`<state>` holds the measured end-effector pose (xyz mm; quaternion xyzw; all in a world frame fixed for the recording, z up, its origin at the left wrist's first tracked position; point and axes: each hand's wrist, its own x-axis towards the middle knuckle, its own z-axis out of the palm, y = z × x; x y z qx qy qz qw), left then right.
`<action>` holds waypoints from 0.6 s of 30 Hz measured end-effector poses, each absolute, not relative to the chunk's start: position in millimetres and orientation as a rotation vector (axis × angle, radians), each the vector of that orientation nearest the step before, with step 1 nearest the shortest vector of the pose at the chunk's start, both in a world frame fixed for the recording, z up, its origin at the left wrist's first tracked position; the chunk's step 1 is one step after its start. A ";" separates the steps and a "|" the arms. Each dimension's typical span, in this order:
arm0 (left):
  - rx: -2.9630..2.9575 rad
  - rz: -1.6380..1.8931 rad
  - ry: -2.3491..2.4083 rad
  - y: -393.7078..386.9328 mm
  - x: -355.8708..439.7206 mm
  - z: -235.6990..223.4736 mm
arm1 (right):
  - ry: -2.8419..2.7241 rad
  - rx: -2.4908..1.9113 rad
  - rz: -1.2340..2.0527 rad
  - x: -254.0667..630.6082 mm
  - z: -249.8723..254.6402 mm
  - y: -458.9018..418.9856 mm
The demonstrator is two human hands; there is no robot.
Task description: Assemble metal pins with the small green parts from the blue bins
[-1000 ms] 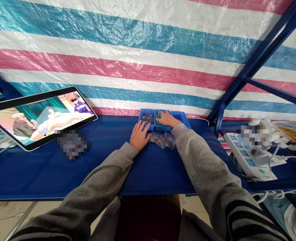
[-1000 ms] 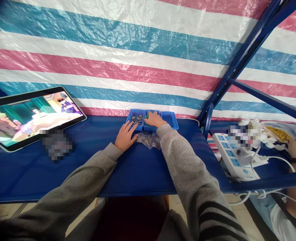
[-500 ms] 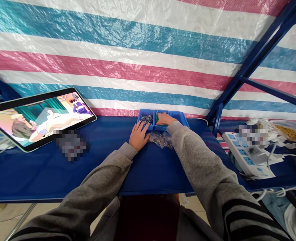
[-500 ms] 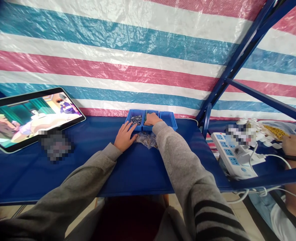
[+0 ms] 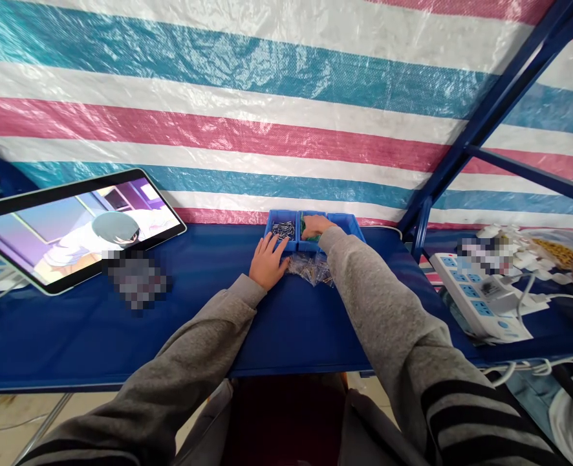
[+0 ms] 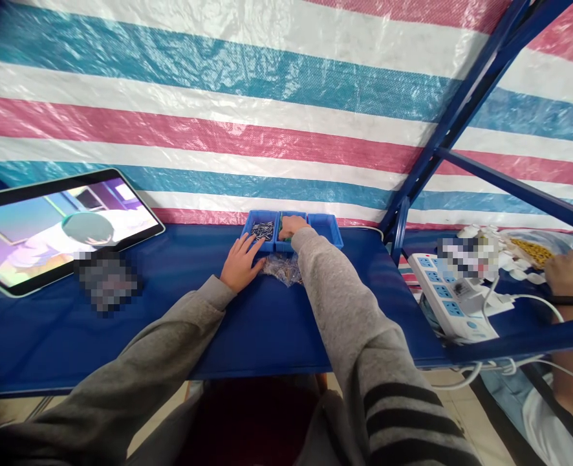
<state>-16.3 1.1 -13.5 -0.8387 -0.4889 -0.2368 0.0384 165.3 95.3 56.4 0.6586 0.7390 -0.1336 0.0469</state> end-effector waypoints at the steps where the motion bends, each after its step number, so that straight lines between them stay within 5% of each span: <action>1: -2.570 -0.718 -1.497 0.7 -16.1 -13.1 | 2.253 2.016 -0.389 165.3 55.7 95.9; 18: -2.548 -0.735 -1.469 3.0 -17.2 -16.7 | 2.325 2.228 -0.149 162.9 36.7 87.6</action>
